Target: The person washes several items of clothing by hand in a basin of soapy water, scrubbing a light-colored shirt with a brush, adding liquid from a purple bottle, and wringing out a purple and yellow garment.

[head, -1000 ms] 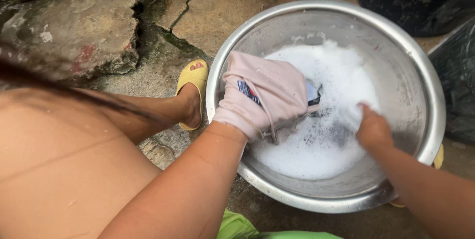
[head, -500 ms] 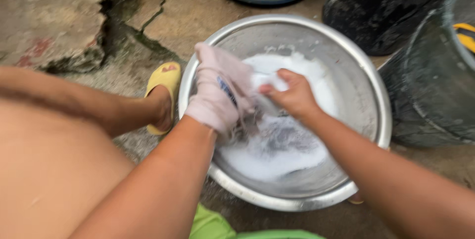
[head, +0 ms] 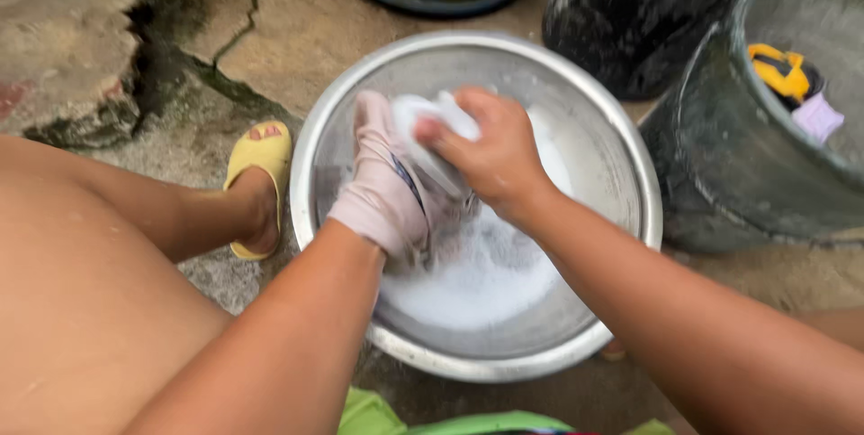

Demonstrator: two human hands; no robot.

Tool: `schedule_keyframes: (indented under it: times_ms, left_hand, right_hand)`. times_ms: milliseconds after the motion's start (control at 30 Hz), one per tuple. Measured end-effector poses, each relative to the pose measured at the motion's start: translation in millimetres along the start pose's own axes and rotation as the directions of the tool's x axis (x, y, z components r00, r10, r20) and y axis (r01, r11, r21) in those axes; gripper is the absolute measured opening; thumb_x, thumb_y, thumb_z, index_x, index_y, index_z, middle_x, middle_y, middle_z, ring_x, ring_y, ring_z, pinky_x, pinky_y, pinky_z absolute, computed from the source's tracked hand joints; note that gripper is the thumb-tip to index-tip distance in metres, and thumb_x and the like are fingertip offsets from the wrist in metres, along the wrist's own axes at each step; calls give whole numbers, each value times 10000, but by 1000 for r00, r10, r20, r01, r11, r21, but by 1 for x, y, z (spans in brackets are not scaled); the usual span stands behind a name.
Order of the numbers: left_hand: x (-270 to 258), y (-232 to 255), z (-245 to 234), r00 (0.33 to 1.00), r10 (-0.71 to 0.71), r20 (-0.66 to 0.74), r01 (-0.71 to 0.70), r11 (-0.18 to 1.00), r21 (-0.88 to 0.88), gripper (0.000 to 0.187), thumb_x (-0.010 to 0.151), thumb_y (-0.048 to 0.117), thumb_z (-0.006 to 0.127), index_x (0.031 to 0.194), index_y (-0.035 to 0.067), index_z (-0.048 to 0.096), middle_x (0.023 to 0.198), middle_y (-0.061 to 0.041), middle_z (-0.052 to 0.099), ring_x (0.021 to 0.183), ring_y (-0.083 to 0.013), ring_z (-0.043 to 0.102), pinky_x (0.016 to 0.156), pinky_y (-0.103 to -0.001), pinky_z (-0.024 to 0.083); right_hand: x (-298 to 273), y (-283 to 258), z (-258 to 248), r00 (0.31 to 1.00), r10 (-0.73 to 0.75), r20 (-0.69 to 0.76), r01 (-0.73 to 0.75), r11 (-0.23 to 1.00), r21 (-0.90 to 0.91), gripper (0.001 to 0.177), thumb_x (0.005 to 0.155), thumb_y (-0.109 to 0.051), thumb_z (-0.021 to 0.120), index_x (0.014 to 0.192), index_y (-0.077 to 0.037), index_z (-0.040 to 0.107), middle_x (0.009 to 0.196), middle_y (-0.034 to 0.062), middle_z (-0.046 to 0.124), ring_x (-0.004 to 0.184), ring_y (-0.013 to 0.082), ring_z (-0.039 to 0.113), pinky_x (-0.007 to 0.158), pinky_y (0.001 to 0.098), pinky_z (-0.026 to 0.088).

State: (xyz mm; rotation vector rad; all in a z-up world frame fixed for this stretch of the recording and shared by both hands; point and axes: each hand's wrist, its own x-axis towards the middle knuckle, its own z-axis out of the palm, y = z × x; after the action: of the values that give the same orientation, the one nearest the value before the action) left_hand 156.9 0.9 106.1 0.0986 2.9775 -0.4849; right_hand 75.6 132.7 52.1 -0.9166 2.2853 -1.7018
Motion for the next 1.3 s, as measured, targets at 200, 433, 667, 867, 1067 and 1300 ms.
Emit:
schedule_keyframes:
  times_ms: [200, 433, 667, 867, 1067, 1300]
  left_hand:
    - [-20, 1, -30, 985, 129, 112, -133, 991, 26, 263, 970, 288, 520, 993, 182, 760, 945, -35, 706, 878, -298, 677, 677, -526, 395]
    - [-23, -5, -40, 996, -75, -50, 74, 997, -7, 185, 942, 355, 521, 982, 234, 655, 924, -96, 669, 901, -303, 620, 717, -482, 341]
    - [-36, 2, -52, 999, -1, 54, 0, 1000, 28, 206, 980, 341, 552, 1029, 201, 696, 928, -47, 676, 875, -273, 634, 728, -473, 381]
    - [-41, 0, -50, 989, 101, 107, -123, 966, 225, 176, 978, 278, 612, 1059, 166, 721, 925, -7, 668, 847, -268, 639, 703, -465, 407]
    - [-31, 3, -48, 1000, -23, -1, 23, 989, 148, 222, 1053, 314, 445, 1087, 221, 643, 938, -41, 645, 899, -251, 609, 711, -504, 355]
    - [-35, 3, -55, 995, 47, 88, -55, 994, 92, 197, 998, 311, 563, 1014, 187, 715, 918, -42, 679, 871, -259, 663, 718, -470, 406]
  right_hand:
    - [-13, -2, -17, 990, 81, -118, -117, 932, -343, 440, 835, -468, 788, 933, -43, 731, 818, 51, 735, 729, 92, 687, 665, 285, 539]
    - [-9, 10, -21, 993, -35, -110, -7, 933, -361, 518, 883, -490, 795, 919, 14, 684, 805, 103, 661, 775, 135, 575, 686, 308, 504]
    - [-5, -5, -6, 987, -35, -156, 10, 988, -156, 465, 908, -447, 804, 928, 5, 697, 834, 80, 650, 794, 121, 559, 697, 305, 509]
    - [-7, -7, -18, 973, 151, -173, -184, 964, -192, 478, 790, -474, 786, 1002, -47, 744, 869, 74, 758, 763, 146, 704, 687, 314, 572]
    - [-8, 9, -16, 966, -207, -155, 149, 936, -320, 543, 944, -497, 779, 1103, 15, 691, 982, 72, 719, 921, 151, 692, 805, 309, 546]
    - [-10, 18, -3, 991, 41, -128, -52, 995, -84, 519, 875, -513, 760, 941, 0, 716, 825, 74, 644, 725, 161, 596, 627, 331, 513]
